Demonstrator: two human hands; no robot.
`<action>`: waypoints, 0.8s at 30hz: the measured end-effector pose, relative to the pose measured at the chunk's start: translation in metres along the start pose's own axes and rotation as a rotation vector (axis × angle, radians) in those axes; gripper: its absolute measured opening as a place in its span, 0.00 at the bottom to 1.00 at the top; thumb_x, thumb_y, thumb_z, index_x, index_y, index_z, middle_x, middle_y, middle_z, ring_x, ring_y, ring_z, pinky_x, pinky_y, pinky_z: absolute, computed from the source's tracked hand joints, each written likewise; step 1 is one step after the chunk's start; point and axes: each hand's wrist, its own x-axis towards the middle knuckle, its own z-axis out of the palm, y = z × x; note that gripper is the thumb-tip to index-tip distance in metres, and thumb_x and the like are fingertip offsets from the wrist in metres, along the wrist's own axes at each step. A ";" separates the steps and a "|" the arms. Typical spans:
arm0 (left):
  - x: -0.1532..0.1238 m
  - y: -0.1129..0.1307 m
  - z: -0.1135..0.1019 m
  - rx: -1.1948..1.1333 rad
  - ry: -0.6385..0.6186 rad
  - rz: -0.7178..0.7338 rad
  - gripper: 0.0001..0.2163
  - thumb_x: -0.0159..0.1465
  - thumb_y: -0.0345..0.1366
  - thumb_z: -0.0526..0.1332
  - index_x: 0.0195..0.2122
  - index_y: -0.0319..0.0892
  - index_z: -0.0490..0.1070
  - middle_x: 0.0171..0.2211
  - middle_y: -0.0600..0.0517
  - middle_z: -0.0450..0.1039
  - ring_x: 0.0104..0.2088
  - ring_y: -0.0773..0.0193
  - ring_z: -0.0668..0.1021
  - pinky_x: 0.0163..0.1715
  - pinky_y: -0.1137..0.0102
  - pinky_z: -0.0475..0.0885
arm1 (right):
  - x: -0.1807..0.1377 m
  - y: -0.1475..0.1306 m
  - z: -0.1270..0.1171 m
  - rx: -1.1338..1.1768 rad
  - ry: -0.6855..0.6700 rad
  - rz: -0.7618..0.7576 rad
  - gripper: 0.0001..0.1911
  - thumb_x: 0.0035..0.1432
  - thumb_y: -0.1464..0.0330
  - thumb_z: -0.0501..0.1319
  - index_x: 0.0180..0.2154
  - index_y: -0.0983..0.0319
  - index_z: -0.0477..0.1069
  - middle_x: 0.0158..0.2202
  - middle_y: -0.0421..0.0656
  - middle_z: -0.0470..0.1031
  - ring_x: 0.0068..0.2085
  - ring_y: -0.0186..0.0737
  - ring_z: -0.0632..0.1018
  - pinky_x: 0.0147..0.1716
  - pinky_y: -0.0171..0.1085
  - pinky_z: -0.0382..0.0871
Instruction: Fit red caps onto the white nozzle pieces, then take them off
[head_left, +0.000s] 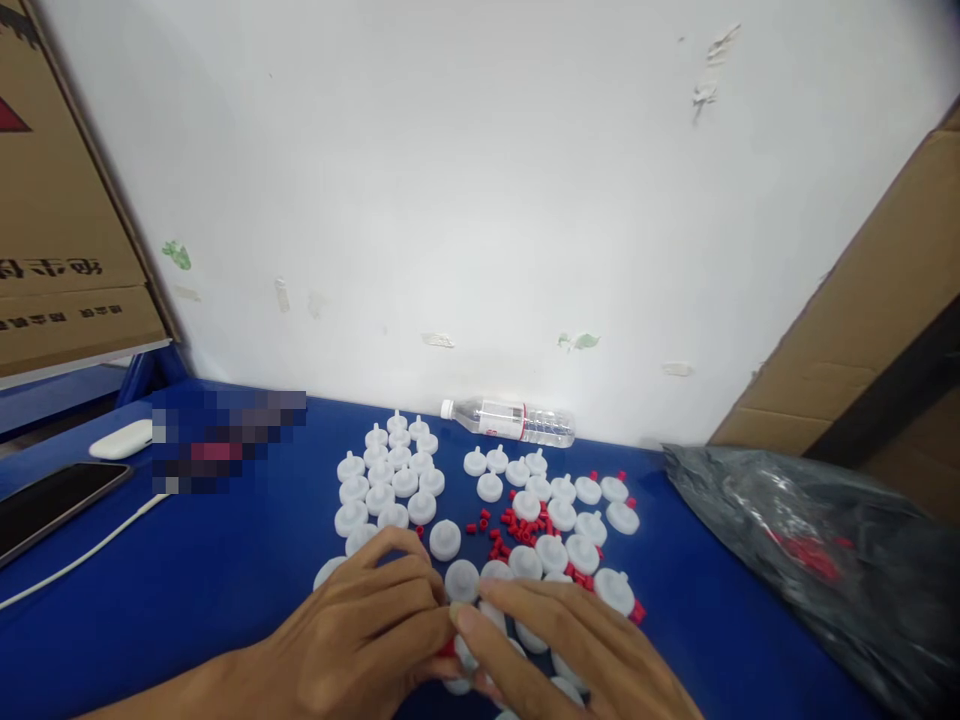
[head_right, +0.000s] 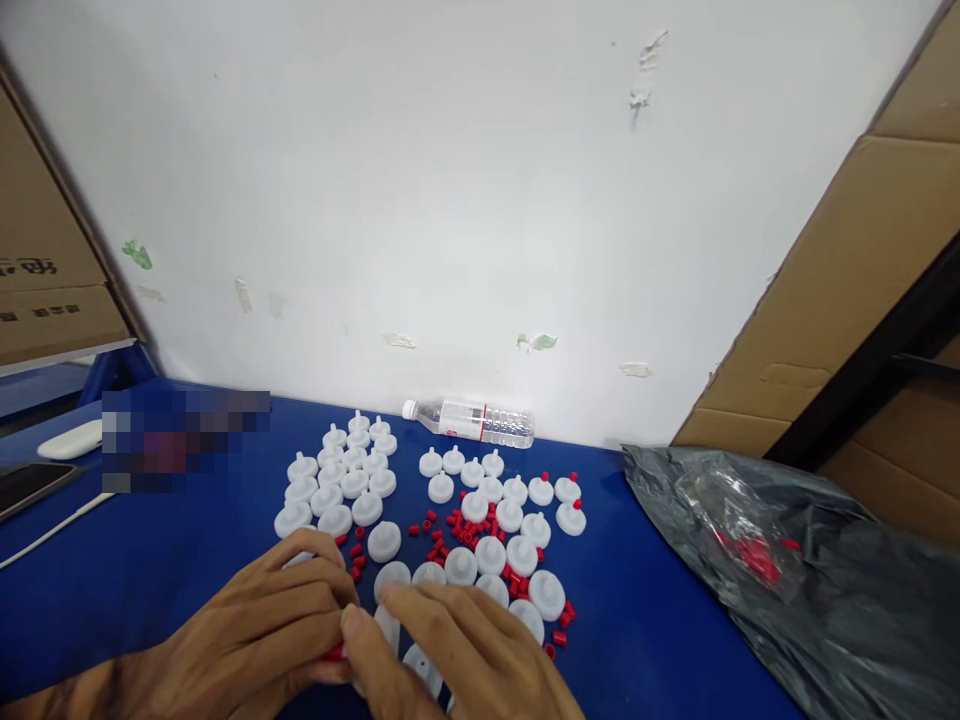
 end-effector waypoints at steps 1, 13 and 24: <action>0.001 0.000 -0.002 0.035 0.001 0.014 0.10 0.76 0.28 0.52 0.38 0.39 0.70 0.30 0.51 0.73 0.33 0.64 0.74 0.45 0.63 0.70 | 0.001 0.003 -0.003 -0.004 -0.016 -0.002 0.16 0.66 0.68 0.64 0.53 0.50 0.79 0.48 0.40 0.84 0.45 0.40 0.85 0.47 0.33 0.80; 0.004 -0.026 -0.012 0.284 -0.180 -0.124 0.06 0.71 0.31 0.58 0.40 0.41 0.74 0.37 0.49 0.73 0.42 0.54 0.71 0.46 0.57 0.65 | -0.011 0.097 -0.039 -0.079 -0.097 0.339 0.08 0.71 0.62 0.58 0.43 0.55 0.75 0.54 0.45 0.77 0.47 0.45 0.82 0.44 0.41 0.77; -0.007 -0.032 -0.001 0.346 -0.221 -0.193 0.07 0.73 0.34 0.57 0.39 0.44 0.74 0.38 0.50 0.74 0.43 0.54 0.70 0.48 0.58 0.64 | -0.037 0.143 -0.050 0.153 -0.819 0.686 0.15 0.69 0.54 0.58 0.34 0.55 0.75 0.26 0.36 0.78 0.26 0.35 0.77 0.26 0.35 0.63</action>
